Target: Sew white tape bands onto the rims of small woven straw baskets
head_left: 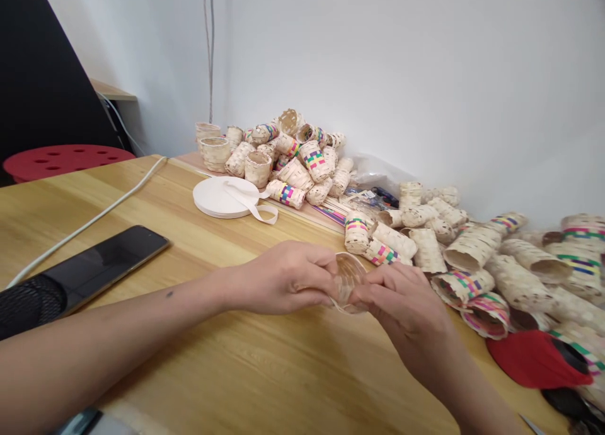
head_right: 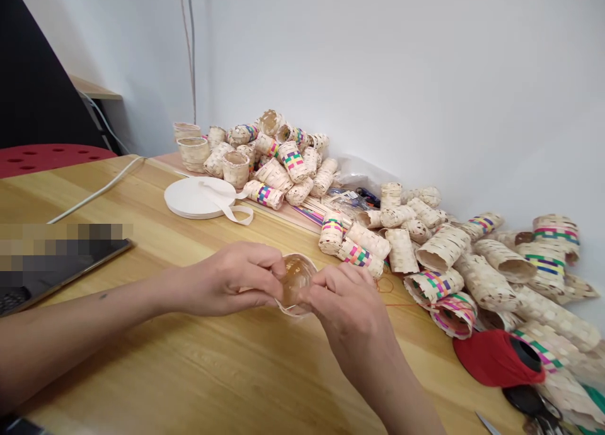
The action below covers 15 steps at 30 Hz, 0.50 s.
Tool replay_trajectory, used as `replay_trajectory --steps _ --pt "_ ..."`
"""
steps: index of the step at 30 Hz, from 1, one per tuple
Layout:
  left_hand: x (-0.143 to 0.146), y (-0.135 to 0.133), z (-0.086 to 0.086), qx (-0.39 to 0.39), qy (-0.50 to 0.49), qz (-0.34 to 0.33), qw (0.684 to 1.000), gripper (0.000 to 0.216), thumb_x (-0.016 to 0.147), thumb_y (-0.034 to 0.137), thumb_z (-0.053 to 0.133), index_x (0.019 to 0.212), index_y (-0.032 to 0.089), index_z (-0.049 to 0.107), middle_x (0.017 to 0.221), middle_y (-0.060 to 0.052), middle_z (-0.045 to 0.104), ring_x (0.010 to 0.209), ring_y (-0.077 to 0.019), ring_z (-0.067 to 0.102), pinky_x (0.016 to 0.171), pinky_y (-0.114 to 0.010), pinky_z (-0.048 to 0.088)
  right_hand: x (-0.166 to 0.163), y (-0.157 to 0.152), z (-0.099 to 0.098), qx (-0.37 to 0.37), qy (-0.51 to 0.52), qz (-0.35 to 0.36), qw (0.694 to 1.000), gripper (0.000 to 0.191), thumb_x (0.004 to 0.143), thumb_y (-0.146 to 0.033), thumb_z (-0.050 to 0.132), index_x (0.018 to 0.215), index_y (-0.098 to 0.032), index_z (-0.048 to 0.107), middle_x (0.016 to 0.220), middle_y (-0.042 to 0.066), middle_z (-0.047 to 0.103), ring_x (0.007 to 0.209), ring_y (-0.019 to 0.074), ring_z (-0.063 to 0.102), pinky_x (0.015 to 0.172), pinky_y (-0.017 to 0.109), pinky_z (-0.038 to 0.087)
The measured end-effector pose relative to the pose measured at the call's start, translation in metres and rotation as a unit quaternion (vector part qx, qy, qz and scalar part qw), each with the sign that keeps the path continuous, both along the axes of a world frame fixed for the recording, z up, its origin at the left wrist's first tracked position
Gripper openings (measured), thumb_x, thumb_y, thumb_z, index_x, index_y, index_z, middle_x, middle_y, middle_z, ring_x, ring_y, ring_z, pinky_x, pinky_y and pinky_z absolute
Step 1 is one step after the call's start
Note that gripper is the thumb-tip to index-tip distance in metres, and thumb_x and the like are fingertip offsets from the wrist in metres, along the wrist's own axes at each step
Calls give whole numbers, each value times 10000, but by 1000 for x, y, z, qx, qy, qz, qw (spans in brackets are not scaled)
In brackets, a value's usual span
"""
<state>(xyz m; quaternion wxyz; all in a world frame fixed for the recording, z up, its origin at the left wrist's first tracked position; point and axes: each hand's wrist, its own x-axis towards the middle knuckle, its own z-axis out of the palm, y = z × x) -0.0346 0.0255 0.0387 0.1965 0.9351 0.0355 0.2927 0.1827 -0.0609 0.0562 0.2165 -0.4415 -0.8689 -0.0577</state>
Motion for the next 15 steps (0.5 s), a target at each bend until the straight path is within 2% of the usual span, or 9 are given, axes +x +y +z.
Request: replay_trajectory --steps 3,6,10,15 --pt "0 -2 5 -98 -5 -39 994 89 858 184 599 837 147 677 833 -44 596 764 -120 561 682 -201 425 -2 -5 5 -39 34 13 999 203 941 -185 472 848 -242 644 800 -6 600 749 141 516 664 289 330" --pt "1 -4 8 -159 15 -78 984 61 831 175 636 808 138 678 816 -43 606 773 -124 570 702 -199 443 -4 -8 8 -82 50 40 995 204 950 -206 464 839 -242 631 802 -4 587 751 145 523 653 291 340" --pt "3 -5 7 -189 43 -101 976 38 816 162 648 789 147 670 827 -44 625 814 -139 573 743 -209 447 -6 -8 7 -134 58 63 987 212 959 -198 450 844 -243 622 817 -4 570 767 141 521 668 286 354" --pt "5 -3 2 -202 37 -90 975 37 815 173 646 806 146 670 816 -35 609 790 -135 558 732 -218 440 -9 -6 5 -162 76 88 980 200 951 -204 469 786 -209 582 788 -3 547 744 132 515 646 268 369"
